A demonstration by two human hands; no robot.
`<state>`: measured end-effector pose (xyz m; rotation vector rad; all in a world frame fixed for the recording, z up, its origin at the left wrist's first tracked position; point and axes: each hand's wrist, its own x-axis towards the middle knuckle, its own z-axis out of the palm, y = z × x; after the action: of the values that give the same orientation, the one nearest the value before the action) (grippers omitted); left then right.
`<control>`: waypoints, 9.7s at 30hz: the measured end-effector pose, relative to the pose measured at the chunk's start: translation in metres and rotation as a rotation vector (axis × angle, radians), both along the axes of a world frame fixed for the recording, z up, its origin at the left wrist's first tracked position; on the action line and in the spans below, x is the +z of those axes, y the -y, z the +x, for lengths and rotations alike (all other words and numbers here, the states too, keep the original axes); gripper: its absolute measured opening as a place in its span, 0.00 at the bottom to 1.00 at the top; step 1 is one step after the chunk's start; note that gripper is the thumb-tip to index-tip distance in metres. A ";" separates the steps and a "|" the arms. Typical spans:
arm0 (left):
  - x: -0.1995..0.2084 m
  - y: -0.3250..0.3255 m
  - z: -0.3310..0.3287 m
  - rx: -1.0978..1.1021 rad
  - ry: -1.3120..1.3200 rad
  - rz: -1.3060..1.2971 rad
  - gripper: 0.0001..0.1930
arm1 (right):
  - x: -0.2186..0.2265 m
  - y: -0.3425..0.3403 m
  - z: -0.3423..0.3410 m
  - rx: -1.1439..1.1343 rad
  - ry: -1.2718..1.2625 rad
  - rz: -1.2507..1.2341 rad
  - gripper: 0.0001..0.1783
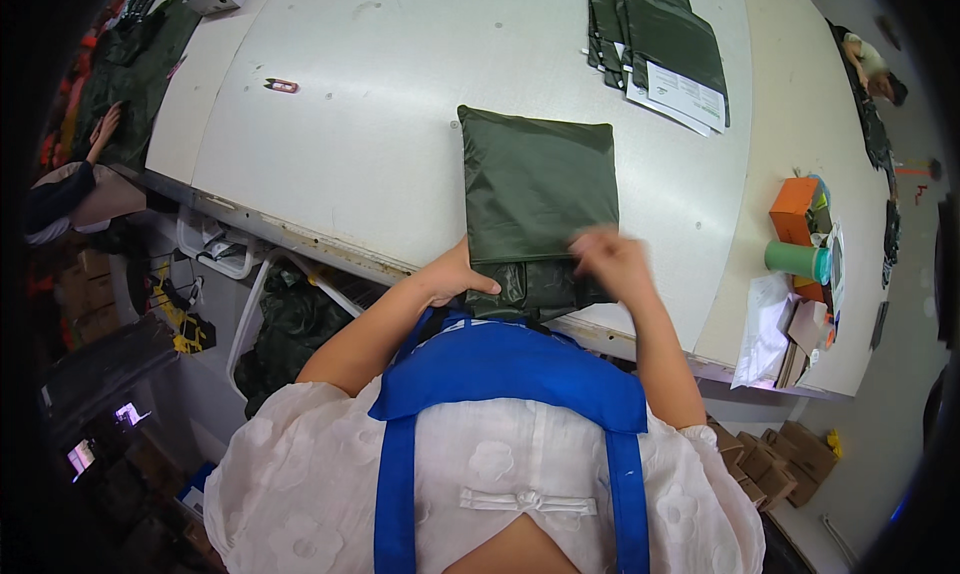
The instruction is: The person folds a large green jacket on a white table. They smooth the fabric, fold the sleeves inward, fold the jacket in half lengthwise, then fold it into a compact rectangle. Finally, they place the folded jacket into a matching green pouch and set it aside.
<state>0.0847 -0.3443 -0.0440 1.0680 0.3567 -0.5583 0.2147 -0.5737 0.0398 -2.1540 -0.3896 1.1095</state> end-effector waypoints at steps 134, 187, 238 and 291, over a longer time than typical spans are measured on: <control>-0.010 0.004 0.080 -0.222 0.093 0.216 0.06 | -0.020 0.018 0.034 -0.171 -0.097 0.417 0.23; 0.021 0.051 0.065 0.377 0.965 1.316 0.05 | -0.025 -0.036 0.009 0.350 0.992 -0.157 0.12; 0.027 0.018 0.055 -0.167 -0.180 0.256 0.16 | -0.035 -0.020 -0.072 0.054 1.077 0.381 0.45; 0.027 -0.003 0.003 -0.333 0.746 0.960 0.04 | -0.059 -0.076 -0.052 0.499 0.692 -0.177 0.25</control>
<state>0.0876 -0.3414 -0.0171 2.1882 -0.2674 -0.2172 0.1624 -0.4973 -0.0194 -2.6431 -1.2300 0.6071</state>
